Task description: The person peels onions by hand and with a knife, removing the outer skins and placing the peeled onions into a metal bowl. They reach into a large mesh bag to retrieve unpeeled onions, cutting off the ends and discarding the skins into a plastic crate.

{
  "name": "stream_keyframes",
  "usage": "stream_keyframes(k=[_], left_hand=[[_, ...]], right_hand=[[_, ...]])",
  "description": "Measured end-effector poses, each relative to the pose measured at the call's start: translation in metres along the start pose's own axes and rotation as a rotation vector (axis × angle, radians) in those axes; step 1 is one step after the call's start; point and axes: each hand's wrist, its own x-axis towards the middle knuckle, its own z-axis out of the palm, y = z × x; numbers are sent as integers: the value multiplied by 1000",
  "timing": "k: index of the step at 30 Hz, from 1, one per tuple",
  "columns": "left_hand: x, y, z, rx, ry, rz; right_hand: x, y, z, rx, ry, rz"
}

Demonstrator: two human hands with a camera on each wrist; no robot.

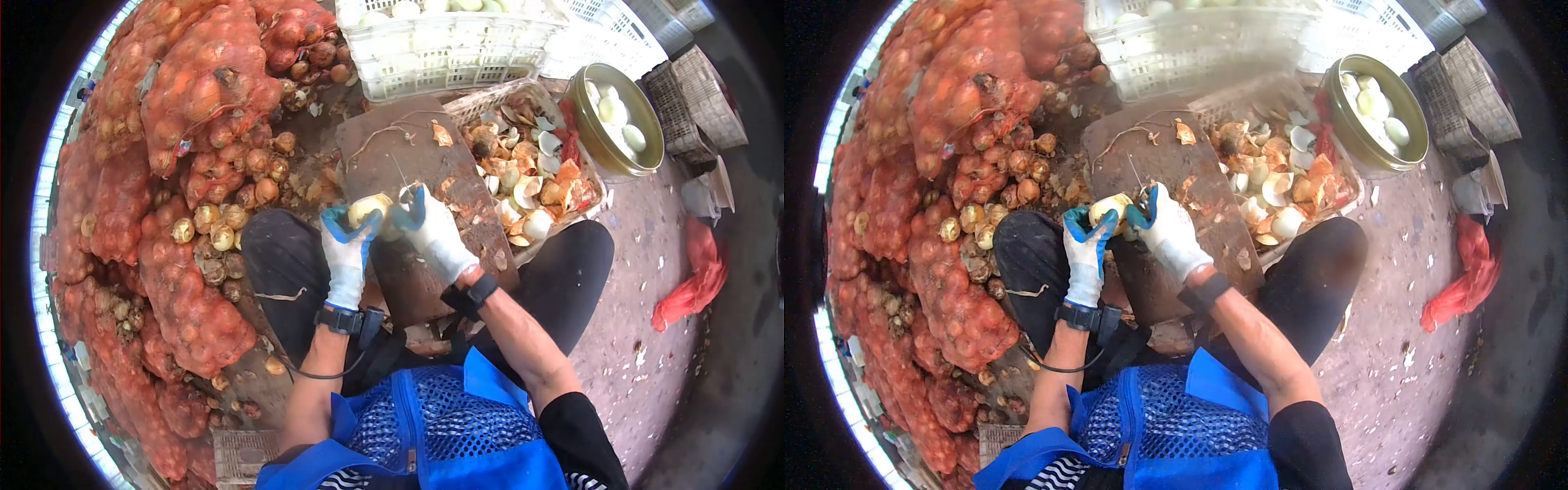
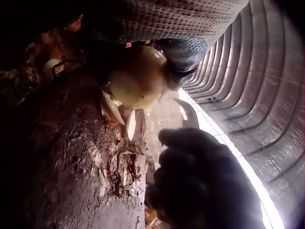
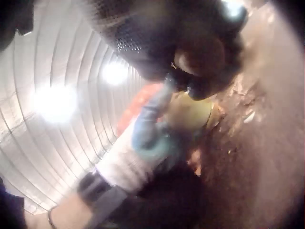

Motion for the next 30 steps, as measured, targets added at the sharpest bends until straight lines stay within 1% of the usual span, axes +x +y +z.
stream_keyframes(k=[1,3,4,7,10,13,14,16,17,18,19,20,21,23,24,27,28,29,30], left_hand=[[-1,3,1,-108,-8,-23],[0,4,0,-31,12,-47],[0,4,0,7,20,-62],[0,5,0,188,55,-87],[1,12,0,236,38,-127],[-1,29,3,151,38,-259],[0,22,0,218,14,-150],[3,-4,-10,352,-35,60],[4,-14,-15,351,-24,24],[6,-14,-15,349,-14,-7],[8,-15,-15,348,-7,-37],[8,-14,-17,480,-12,7],[7,-7,-14,388,-18,-15],[2,6,-7,201,-37,-64],[2,10,-6,197,-46,-75],[4,21,-4,148,-71,-116],[4,25,-3,109,-80,-138],[4,27,-2,70,-90,-160],[2,29,2,137,-113,-98]], right_hand=[[5,3,0,-37,-22,-17],[15,6,-6,-112,-65,-50],[18,1,-12,-137,-122,-15],[22,16,1,-260,-44,-129],[20,22,7,-248,-5,-210],[11,10,9,-180,-35,-90],[6,6,10,-178,-63,9],[-3,2,20,-178,-57,21],[-7,1,23,-179,-54,29],[-10,1,25,-206,-46,-4],[-8,3,24,-193,-75,9],[-6,4,23,-180,-105,22],[-3,3,21,-167,-136,33],[-3,2,13,-81,-106,58],[-4,1,9,-40,-93,71],[-1,2,-4,101,7,22],[2,5,-10,48,2,12],[2,8,-17,56,1,28],[2,6,-25,65,-1,44]])
